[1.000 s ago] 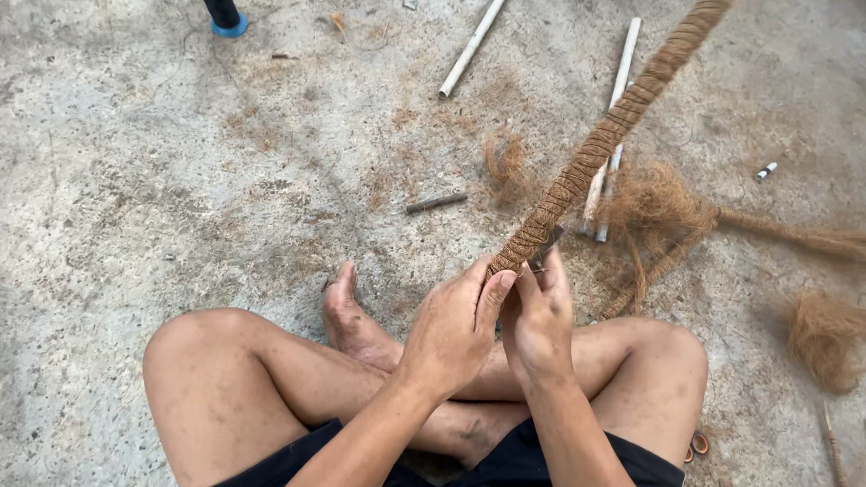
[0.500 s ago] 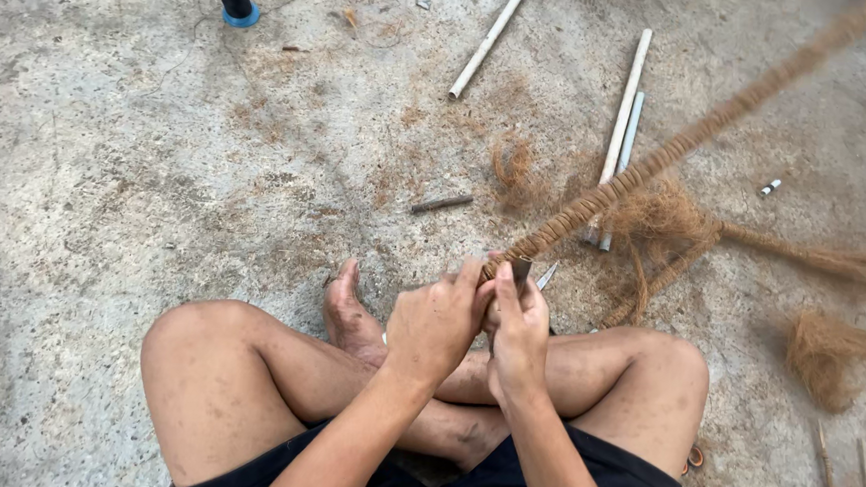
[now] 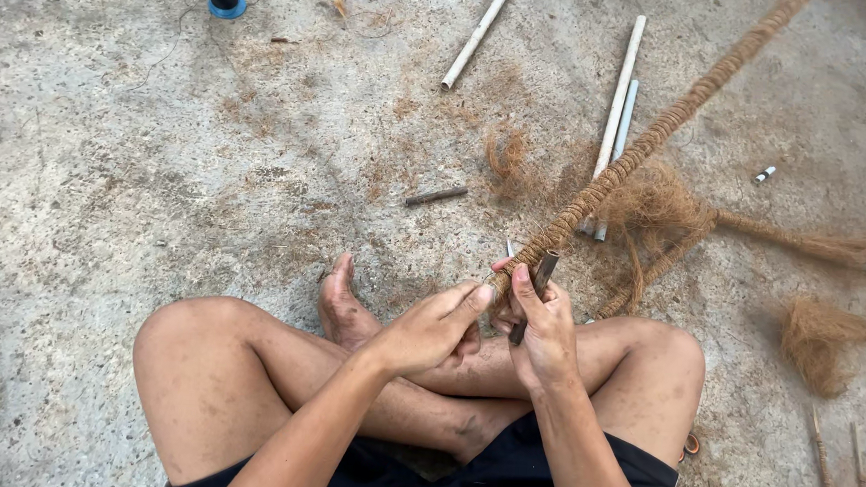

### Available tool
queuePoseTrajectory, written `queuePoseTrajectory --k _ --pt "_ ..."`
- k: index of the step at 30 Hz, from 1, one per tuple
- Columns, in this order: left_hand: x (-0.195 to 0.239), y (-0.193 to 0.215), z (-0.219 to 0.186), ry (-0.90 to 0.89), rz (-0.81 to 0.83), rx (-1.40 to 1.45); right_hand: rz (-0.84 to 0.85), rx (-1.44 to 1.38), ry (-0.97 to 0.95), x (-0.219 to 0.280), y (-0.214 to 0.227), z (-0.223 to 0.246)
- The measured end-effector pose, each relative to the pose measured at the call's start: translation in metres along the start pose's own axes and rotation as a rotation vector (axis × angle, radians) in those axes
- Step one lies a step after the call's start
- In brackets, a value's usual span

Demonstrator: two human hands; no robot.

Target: The person wraps coconut fiber around a white PVC pipe and secures it with white tape using scissors.

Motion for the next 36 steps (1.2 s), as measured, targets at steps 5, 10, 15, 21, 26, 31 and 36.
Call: queuePoseTrajectory --k 5,10,15,21,26,31,36 --pt "-0.001 0.0 -0.007 -0.307 -0.152 -0.287 -0.089 0.128 -0.033 0.003 -0.011 0.008" --pt "-0.003 0.001 -0.02 -0.087 -0.284 -0.587 -0.2 0.445 0.11 0.011 -0.015 0.006" --pt "-0.001 0.024 -0.034 0.006 -0.457 -0.67 -0.142 0.485 0.142 0.018 -0.003 0.0" --pt "0.01 0.03 -0.034 -0.18 -0.512 -0.771 -0.171 0.781 0.214 0.016 -0.006 0.02" --pt "0.014 0.029 -0.034 -0.185 -0.502 -0.785 -0.075 0.601 0.168 0.012 -0.008 0.025" --pt "0.015 0.023 -0.03 -0.227 -0.482 -0.656 -0.257 1.013 0.033 -0.012 0.013 0.007" --pt "0.016 0.026 -0.022 -0.27 -0.482 -0.516 -0.516 0.903 0.029 -0.053 0.06 0.008"
Point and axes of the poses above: each hand's wrist, its own x-axis away from the middle knuckle, its own y-axis out of the back of the hand, z = x × y, the point moved 2 cm from there along -x, towards the middle knuckle, and after that the axes turned 5 degrees about -y, right-handed, at the moved point
